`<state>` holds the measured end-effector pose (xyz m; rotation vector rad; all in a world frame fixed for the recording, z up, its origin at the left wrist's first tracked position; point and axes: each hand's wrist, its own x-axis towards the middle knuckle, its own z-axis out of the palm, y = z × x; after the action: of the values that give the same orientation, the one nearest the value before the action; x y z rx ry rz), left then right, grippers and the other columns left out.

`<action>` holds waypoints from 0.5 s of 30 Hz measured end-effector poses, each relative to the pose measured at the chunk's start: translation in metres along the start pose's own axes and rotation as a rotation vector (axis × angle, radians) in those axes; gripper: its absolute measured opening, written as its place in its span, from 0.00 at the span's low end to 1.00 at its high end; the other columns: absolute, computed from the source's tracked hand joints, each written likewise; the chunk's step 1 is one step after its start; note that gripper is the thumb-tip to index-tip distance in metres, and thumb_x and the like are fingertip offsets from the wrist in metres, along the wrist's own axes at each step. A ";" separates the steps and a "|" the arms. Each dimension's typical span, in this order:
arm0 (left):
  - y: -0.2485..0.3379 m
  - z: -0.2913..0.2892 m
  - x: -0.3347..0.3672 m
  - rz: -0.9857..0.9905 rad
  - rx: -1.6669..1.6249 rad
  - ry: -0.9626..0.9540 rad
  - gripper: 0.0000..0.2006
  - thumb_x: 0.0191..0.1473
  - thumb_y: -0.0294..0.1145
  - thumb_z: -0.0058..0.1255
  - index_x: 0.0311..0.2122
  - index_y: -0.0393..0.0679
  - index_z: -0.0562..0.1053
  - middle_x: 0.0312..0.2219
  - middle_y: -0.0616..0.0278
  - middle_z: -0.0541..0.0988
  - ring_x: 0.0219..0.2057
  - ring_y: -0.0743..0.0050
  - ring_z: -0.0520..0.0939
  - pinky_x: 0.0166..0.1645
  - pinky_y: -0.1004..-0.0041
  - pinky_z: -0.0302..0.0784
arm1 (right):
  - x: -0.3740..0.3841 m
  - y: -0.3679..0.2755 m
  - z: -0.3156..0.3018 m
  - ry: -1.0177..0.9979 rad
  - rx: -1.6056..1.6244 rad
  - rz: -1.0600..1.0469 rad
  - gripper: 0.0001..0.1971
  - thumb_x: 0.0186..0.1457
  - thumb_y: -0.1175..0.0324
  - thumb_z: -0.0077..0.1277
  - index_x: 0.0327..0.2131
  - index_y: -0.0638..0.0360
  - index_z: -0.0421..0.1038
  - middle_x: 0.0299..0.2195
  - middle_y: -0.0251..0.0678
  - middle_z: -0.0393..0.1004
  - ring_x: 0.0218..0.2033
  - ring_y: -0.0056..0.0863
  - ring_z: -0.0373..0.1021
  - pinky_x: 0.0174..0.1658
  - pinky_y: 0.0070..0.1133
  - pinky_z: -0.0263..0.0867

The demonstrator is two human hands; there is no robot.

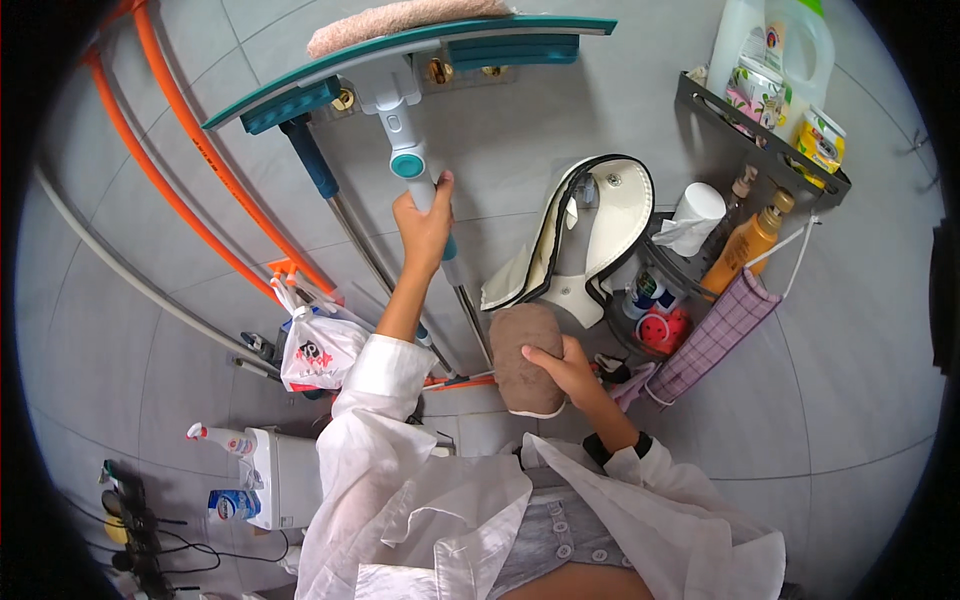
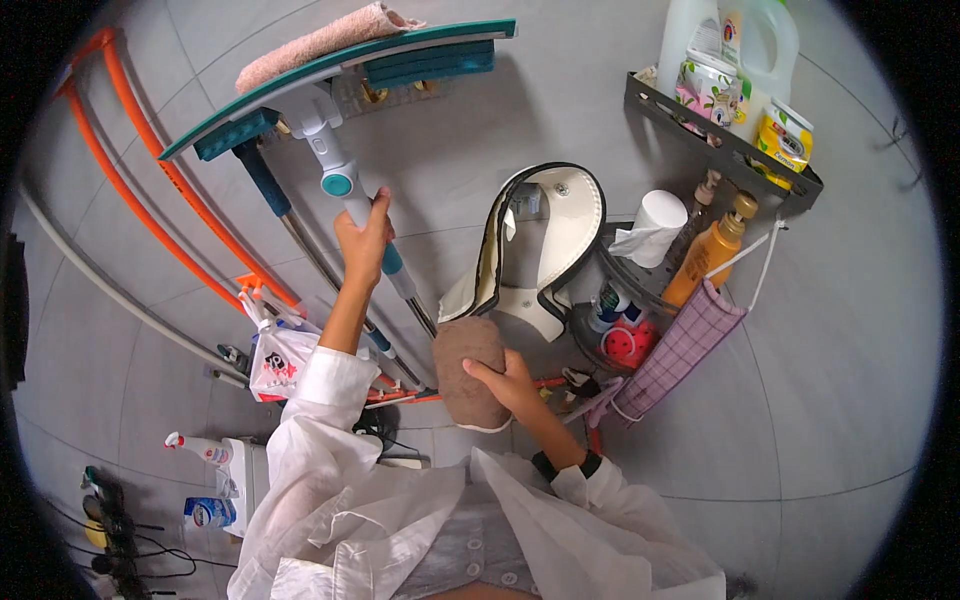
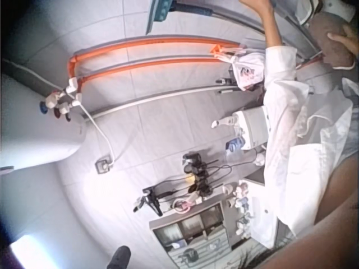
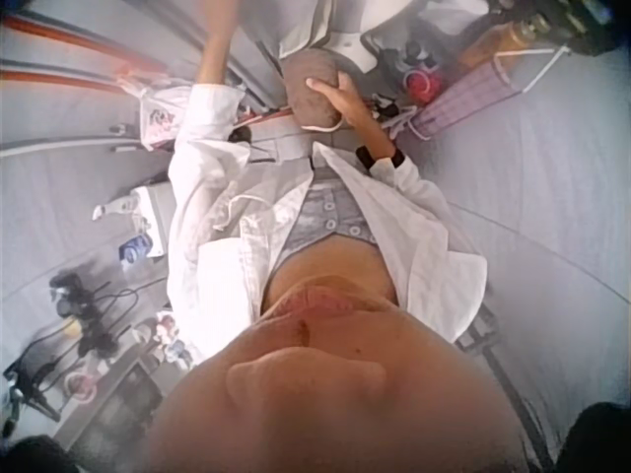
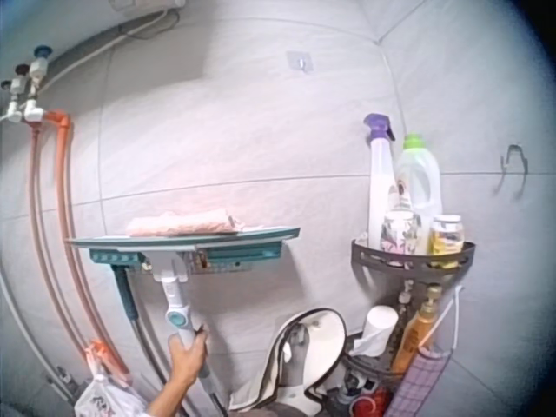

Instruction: Wash a brown cleaning cloth in a sink and then hang it to dry.

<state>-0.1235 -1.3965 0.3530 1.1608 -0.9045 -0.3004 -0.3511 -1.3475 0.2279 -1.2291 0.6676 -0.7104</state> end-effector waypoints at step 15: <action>0.047 -0.003 -0.015 0.073 0.028 0.033 0.18 0.50 0.39 0.54 0.15 0.41 0.67 0.09 0.70 0.65 0.10 0.85 0.65 0.15 0.80 0.58 | -0.001 0.006 0.005 -0.017 0.055 0.031 0.18 0.48 0.66 0.55 0.41 0.69 0.69 0.37 0.39 0.74 0.38 0.24 0.70 0.42 0.21 0.65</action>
<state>-0.1417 -1.3656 0.3872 1.1528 -0.9222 -0.2097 -0.3473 -1.3424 0.2232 -1.1715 0.6477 -0.6877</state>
